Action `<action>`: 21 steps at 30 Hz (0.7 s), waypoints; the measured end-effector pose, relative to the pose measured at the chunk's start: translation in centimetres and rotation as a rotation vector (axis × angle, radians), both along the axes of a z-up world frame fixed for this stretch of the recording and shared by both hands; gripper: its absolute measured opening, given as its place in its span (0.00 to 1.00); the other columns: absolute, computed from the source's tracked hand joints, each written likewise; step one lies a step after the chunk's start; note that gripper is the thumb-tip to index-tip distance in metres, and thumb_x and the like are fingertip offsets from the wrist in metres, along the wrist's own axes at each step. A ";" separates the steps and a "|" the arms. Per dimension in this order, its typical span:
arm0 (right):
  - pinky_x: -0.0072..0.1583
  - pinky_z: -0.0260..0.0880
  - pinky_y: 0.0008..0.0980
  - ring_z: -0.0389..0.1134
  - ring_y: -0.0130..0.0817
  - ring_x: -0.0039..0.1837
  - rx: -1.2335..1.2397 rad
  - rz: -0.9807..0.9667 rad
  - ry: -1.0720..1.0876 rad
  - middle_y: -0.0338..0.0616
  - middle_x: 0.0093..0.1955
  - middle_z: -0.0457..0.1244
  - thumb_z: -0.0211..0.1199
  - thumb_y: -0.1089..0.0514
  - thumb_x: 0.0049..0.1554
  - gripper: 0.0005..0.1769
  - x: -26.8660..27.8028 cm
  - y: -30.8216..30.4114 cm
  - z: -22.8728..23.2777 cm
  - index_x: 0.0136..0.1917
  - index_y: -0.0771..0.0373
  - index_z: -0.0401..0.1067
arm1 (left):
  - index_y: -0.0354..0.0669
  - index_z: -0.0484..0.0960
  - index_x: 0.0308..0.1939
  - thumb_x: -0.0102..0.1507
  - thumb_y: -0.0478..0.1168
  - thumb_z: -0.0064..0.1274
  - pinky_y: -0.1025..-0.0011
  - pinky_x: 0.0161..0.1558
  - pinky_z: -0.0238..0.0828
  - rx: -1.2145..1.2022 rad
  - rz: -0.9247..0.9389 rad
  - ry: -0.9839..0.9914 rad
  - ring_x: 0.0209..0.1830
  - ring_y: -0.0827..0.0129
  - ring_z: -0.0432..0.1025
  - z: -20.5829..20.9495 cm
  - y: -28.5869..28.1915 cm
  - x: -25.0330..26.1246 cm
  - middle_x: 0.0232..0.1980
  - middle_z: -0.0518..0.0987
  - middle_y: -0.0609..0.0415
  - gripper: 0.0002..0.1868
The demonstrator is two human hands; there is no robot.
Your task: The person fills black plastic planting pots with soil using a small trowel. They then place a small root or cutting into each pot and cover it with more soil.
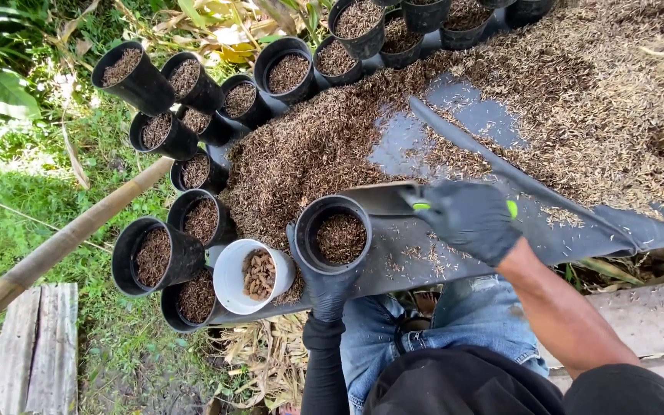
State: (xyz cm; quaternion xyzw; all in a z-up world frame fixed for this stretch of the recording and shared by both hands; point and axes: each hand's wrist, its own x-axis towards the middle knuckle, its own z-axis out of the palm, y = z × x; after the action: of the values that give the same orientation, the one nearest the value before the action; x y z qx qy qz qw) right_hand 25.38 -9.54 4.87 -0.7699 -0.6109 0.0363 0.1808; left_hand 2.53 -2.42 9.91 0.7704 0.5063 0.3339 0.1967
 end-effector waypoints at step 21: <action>0.47 0.76 0.46 0.76 0.48 0.47 -0.114 -0.085 -0.167 0.48 0.43 0.71 0.57 0.38 0.60 0.26 2.9 3.4 -2.2 0.64 0.52 0.78 | 0.36 0.64 0.72 0.37 0.33 0.82 0.42 0.64 0.70 -0.257 -0.068 -0.492 0.68 0.42 0.69 -7.3 2.0 -1.4 0.69 0.73 0.37 0.62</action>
State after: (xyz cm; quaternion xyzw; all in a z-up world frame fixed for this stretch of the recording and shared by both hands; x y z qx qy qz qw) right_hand 28.26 -6.18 2.68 -0.8046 -0.5875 -0.0012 0.0865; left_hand 1.16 -0.46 2.60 0.6514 0.4555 0.4372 0.4208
